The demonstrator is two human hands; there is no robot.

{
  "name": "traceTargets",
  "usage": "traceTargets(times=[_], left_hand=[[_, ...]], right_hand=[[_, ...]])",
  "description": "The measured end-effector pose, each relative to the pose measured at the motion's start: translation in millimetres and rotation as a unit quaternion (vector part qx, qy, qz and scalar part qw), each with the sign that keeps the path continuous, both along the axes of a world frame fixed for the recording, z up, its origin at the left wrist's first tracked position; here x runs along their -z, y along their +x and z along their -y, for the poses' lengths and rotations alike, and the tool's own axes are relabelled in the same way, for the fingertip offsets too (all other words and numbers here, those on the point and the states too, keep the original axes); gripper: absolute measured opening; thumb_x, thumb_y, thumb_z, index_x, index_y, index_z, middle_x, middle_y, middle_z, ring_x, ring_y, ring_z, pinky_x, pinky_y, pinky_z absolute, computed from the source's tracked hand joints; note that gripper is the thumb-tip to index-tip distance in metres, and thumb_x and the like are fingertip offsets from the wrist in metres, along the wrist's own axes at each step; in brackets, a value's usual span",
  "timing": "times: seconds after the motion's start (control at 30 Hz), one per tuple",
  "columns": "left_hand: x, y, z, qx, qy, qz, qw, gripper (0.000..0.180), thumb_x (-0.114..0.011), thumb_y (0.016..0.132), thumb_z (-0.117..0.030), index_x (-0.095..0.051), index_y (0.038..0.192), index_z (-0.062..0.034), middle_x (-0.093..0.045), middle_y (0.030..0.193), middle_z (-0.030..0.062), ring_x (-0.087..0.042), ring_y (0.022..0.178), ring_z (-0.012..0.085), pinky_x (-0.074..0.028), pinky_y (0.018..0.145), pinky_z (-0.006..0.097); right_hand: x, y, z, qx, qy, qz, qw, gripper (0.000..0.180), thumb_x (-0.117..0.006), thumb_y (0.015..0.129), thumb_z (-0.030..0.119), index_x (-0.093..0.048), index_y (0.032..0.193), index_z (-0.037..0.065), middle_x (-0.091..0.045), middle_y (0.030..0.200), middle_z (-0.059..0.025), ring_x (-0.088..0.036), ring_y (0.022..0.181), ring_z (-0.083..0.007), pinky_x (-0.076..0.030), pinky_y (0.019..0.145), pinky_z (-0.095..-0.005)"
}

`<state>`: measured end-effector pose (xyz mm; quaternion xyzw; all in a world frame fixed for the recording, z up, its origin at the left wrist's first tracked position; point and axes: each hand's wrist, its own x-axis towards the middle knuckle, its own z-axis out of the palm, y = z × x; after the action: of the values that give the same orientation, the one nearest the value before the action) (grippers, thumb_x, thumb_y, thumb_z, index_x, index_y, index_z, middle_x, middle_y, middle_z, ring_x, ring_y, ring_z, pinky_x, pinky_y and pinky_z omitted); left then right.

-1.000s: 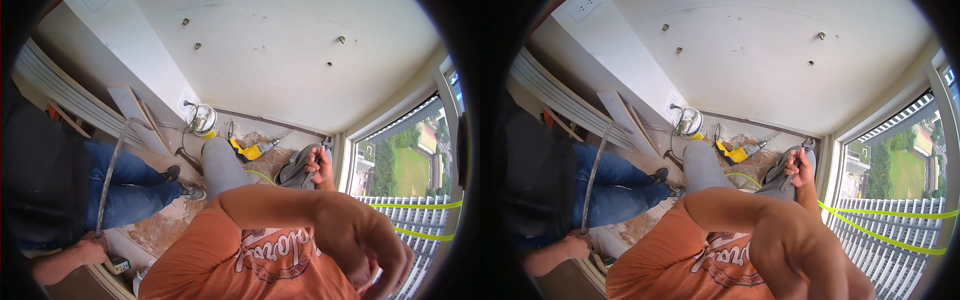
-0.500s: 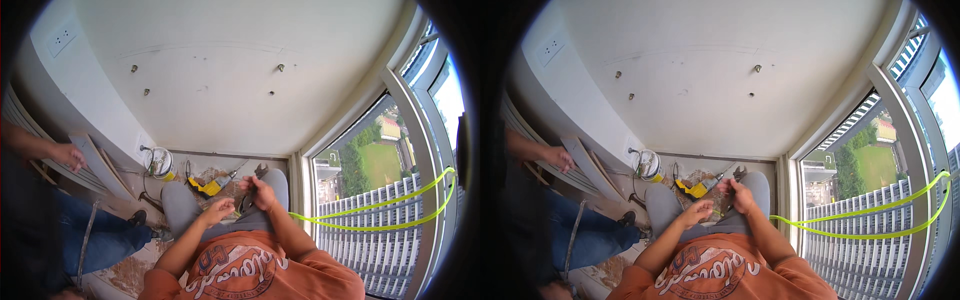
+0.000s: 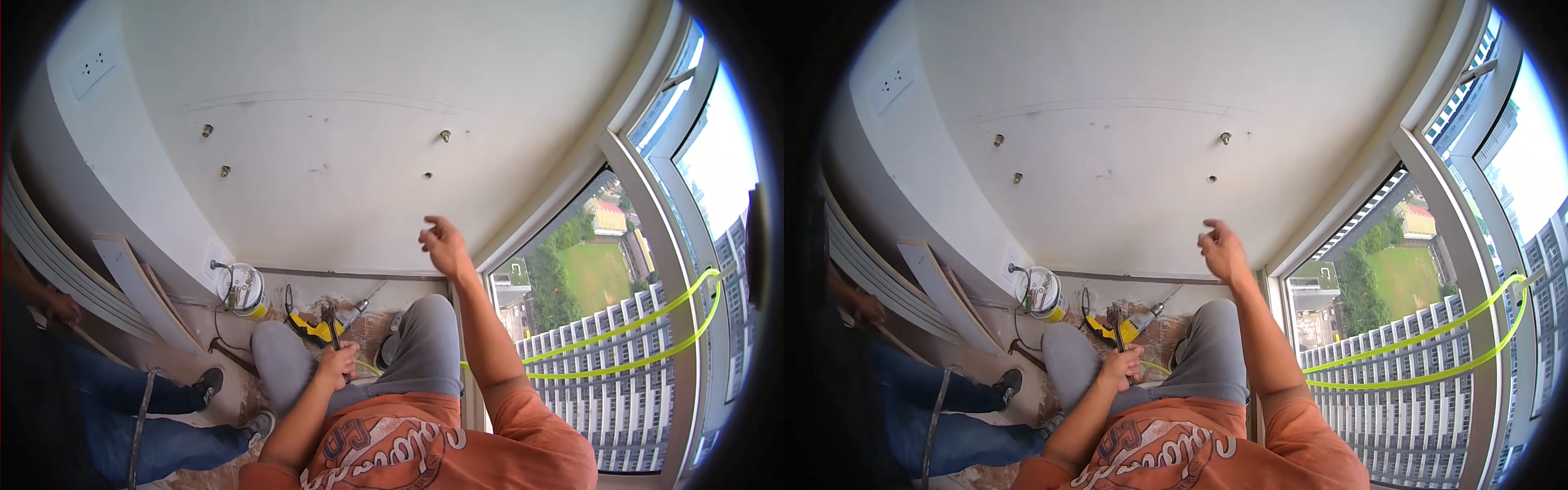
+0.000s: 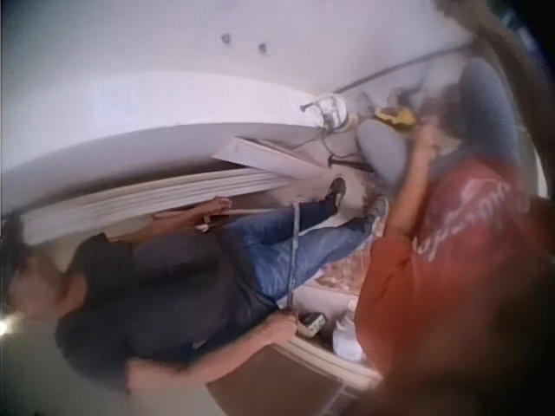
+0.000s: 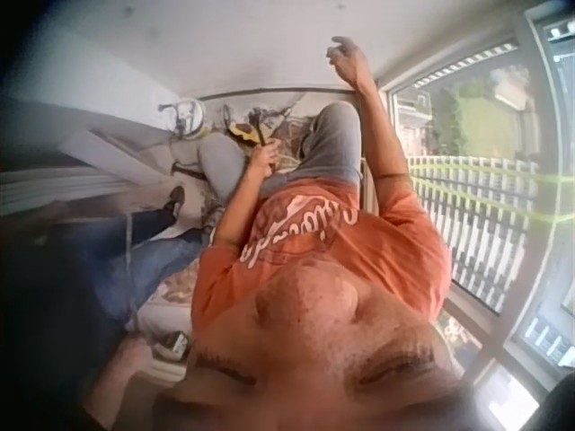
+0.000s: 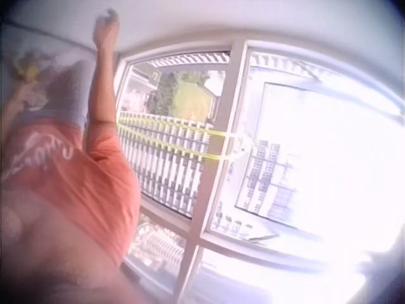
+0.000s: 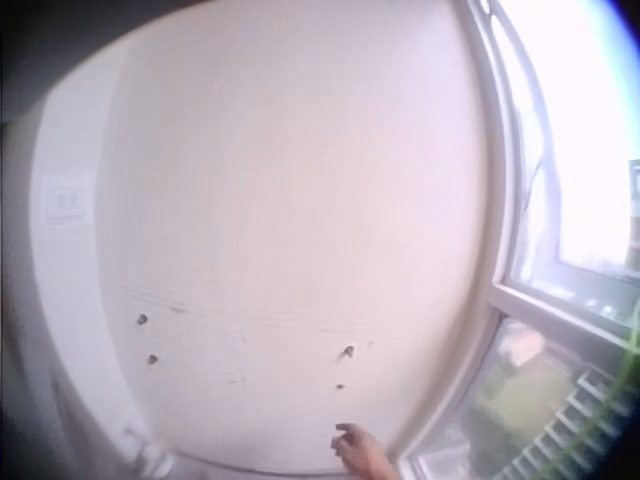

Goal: The person drills holes into the ceiling using a yellow power drill, then inserts and tightens metal fixtures with a wrench. A second person assists by handing over tools and fixtures. The task involves repeated drilling and fastening of ceiling hardware.

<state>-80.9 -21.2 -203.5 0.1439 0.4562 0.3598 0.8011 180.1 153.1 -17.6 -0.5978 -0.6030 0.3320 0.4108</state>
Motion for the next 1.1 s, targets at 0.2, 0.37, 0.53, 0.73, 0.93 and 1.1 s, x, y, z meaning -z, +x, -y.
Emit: traceTargets(times=[0.2, 0.37, 0.53, 0.73, 0.93, 1.1], left_hand=[[-2, 6, -7, 0.046, -0.011, 0.032, 0.998, 0.008, -0.064, 0.092, -0.019, -0.058, 0.093, -0.0132, -0.038, 0.059, -0.0073, -0.032, 0.044, 0.0058, -0.034, 0.046, 0.028], [0, 1, 4, 0.032, -0.007, 0.025, 0.999, 0.009, -0.064, 0.093, -0.019, -0.058, 0.091, -0.0123, -0.038, 0.060, -0.0067, -0.031, 0.045, 0.0056, -0.030, 0.044, 0.025], [-3, 8, 7, 0.014, 0.168, -0.137, 0.976, 0.012, -0.063, 0.092, -0.018, -0.059, 0.097, -0.0077, -0.048, 0.064, -0.0036, -0.043, 0.048, 0.0064, -0.038, 0.045, 0.027], [-34, 12, 16, 0.001, 0.411, -0.300, 0.861, 0.030, -0.064, 0.089, -0.019, -0.058, 0.111, 0.0003, -0.065, 0.082, 0.0183, -0.067, 0.075, 0.0326, -0.053, 0.068, 0.038], [-88, -1, 17, 0.042, 0.435, -0.412, 0.799, 0.034, -0.067, 0.088, -0.021, -0.057, 0.111, 0.0016, -0.066, 0.095, 0.0232, -0.065, 0.096, 0.0403, -0.052, 0.082, 0.041], [-96, -97, -12, -0.077, 0.403, -0.435, 0.801, 0.018, -0.065, 0.092, -0.016, -0.062, 0.101, -0.0007, -0.068, 0.090, 0.0096, -0.066, 0.086, 0.0214, -0.051, 0.079, 0.030]], right_hand=[[-107, 15, -85, 0.090, 0.070, 0.050, 0.992, 0.062, -0.059, 0.084, 0.011, -0.039, 0.141, -0.002, -0.063, 0.079, -0.0110, -0.059, 0.064, -0.0155, -0.050, 0.061, -0.0299], [-69, -3, -100, 0.104, 0.123, 0.001, 0.987, 0.063, -0.060, 0.086, 0.010, -0.035, 0.143, -0.003, -0.063, 0.083, -0.0112, -0.055, 0.063, -0.0141, -0.048, 0.059, -0.0277], [31, -42, 35, -0.030, -0.090, -0.144, 0.985, 0.042, -0.056, 0.097, 0.020, -0.048, 0.133, 0.000, -0.056, 0.081, -0.0021, -0.050, 0.065, -0.0076, -0.044, 0.061, -0.0227], [116, -100, 153, -0.227, -0.326, -0.323, 0.859, 0.042, -0.060, 0.099, 0.028, -0.055, 0.127, -0.002, -0.064, 0.114, -0.0091, -0.060, 0.101, -0.0183, -0.049, 0.089, -0.0310], [114, -95, 139, -0.087, -0.372, -0.498, 0.779, 0.031, -0.051, 0.102, 0.030, -0.058, 0.098, 0.001, -0.066, 0.091, -0.0124, -0.065, 0.081, -0.0250, -0.053, 0.077, -0.0397], [98, -25, 107, -0.106, -0.342, -0.532, 0.767, 0.025, -0.049, 0.102, 0.029, -0.058, 0.100, 0.005, -0.052, 0.072, -0.0037, -0.046, 0.055, -0.0134, -0.045, 0.051, -0.0301]])
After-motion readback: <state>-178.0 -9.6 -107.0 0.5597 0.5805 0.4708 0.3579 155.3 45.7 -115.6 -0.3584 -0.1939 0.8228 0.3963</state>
